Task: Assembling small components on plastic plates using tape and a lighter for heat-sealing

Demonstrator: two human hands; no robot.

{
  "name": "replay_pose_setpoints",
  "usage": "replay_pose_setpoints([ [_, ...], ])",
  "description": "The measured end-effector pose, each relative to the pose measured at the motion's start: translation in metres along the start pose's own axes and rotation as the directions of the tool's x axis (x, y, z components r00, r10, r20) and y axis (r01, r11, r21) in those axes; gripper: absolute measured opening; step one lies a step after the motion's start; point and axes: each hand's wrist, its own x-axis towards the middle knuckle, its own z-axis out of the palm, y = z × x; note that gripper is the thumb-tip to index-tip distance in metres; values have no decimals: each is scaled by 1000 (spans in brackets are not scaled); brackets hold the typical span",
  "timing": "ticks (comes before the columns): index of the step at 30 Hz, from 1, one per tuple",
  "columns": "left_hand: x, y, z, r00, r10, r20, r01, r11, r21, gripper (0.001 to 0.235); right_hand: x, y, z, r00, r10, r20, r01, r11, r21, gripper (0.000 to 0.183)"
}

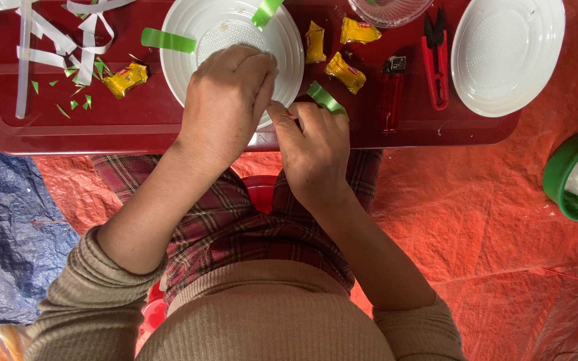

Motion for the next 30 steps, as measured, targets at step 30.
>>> replay_pose_setpoints([
  [30, 4, -9, -3, 998, 38, 56, -40, 998, 38, 3, -4, 1, 6, 1000, 2, -10, -3, 999, -42, 19],
])
